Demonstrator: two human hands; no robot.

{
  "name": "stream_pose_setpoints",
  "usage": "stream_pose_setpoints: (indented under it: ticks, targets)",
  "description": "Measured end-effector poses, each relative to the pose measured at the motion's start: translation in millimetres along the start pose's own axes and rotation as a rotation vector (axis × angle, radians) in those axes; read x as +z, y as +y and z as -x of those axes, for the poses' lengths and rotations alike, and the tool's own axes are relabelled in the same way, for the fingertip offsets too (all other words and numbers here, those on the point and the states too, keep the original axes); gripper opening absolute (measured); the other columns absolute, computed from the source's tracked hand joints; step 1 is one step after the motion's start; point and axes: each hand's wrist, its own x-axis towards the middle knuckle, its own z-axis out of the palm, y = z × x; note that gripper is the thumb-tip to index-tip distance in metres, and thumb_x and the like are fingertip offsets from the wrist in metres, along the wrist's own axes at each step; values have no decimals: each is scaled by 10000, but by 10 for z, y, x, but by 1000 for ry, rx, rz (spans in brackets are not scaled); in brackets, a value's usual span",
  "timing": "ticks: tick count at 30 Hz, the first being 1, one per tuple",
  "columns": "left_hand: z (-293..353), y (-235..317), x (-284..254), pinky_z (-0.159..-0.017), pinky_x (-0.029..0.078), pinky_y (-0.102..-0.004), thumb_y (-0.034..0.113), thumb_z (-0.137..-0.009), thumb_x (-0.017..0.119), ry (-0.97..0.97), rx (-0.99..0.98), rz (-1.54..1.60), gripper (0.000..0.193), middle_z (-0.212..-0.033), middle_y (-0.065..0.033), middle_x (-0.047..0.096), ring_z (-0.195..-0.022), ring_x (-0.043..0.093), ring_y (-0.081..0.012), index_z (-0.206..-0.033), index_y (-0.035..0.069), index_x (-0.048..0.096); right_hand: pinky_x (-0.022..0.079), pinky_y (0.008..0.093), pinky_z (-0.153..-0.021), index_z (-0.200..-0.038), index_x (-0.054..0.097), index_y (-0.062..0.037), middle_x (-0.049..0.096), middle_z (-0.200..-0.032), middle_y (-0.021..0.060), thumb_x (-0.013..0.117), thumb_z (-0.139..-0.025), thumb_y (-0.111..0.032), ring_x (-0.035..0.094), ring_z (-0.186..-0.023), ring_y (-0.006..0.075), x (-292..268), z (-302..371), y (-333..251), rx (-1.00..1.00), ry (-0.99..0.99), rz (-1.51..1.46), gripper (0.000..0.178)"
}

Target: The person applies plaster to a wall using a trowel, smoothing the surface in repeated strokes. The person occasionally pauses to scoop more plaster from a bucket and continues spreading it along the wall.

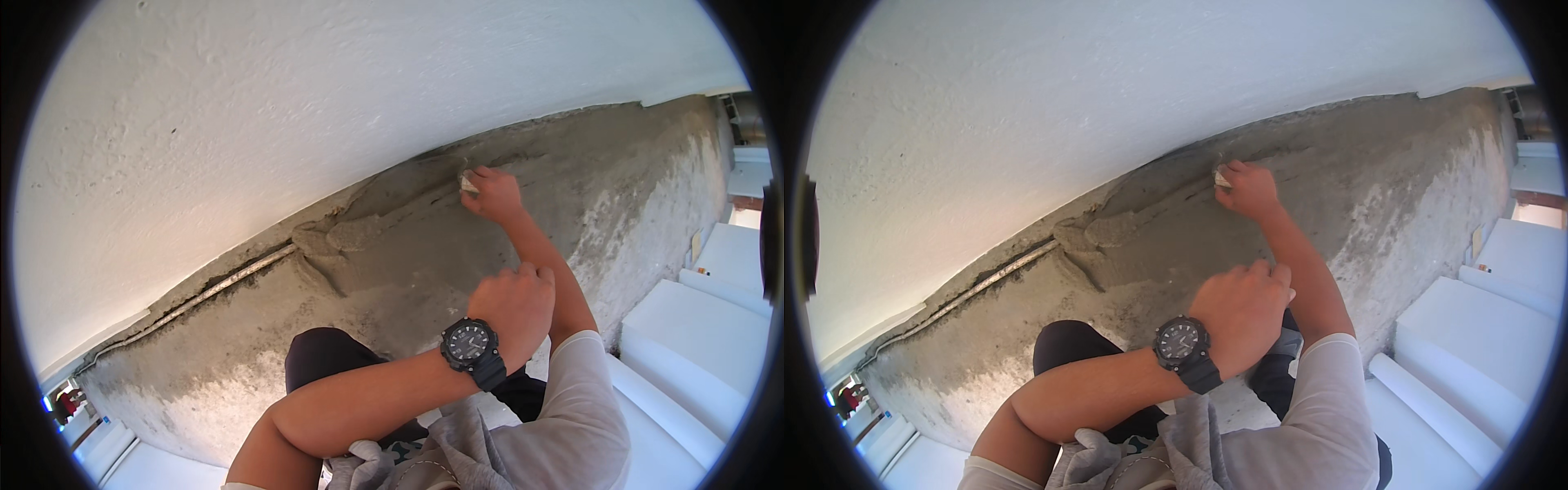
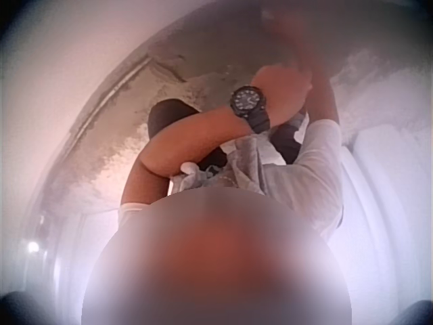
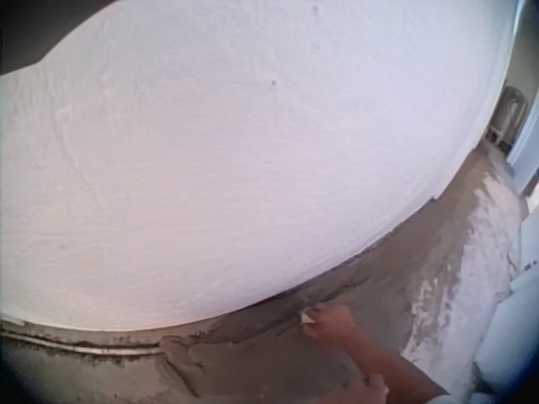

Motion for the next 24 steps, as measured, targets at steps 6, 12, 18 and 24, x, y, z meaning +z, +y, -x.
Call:
stream_pose_setpoints:
  ticks: [6,12,18,24]
  targets:
    - [16,-32,-15,-669,555,-439,192,-964,582,-7,10,13,160,-882,-148,653,-812,678,-320,-965,32,587,555,395,-646,-989,722,-123,632,-865,20,750,-722,-276,662,-768,245,22,4,-35,12,38,34,309]
    - [35,-40,-20,-675,554,-439,187,-966,579,13,24,22,157,-888,-147,654,-818,678,-320,-957,30,584,556,413,-662,-994,721,-107,644,-879,38,752,-724,-283,672,-780,261,62,-4,-118,5,44,29,324]
    - [58,-30,-22,-674,557,-426,179,-948,586,30,13,84,160,-872,-151,657,-822,683,-319,-963,21,606,555,427,-667,-1014,725,-92,648,-880,57,724,-753,-317,673,-739,286,173,85,-573,59,27,-91,345]
    - [64,13,-40,-650,562,-412,129,-890,598,8,42,-23,142,-878,-170,667,-803,699,-321,-960,8,624,549,421,-657,-1049,729,-89,642,-900,66,733,-769,-327,666,-740,291,368,91,-1075,34,-134,-76,368]
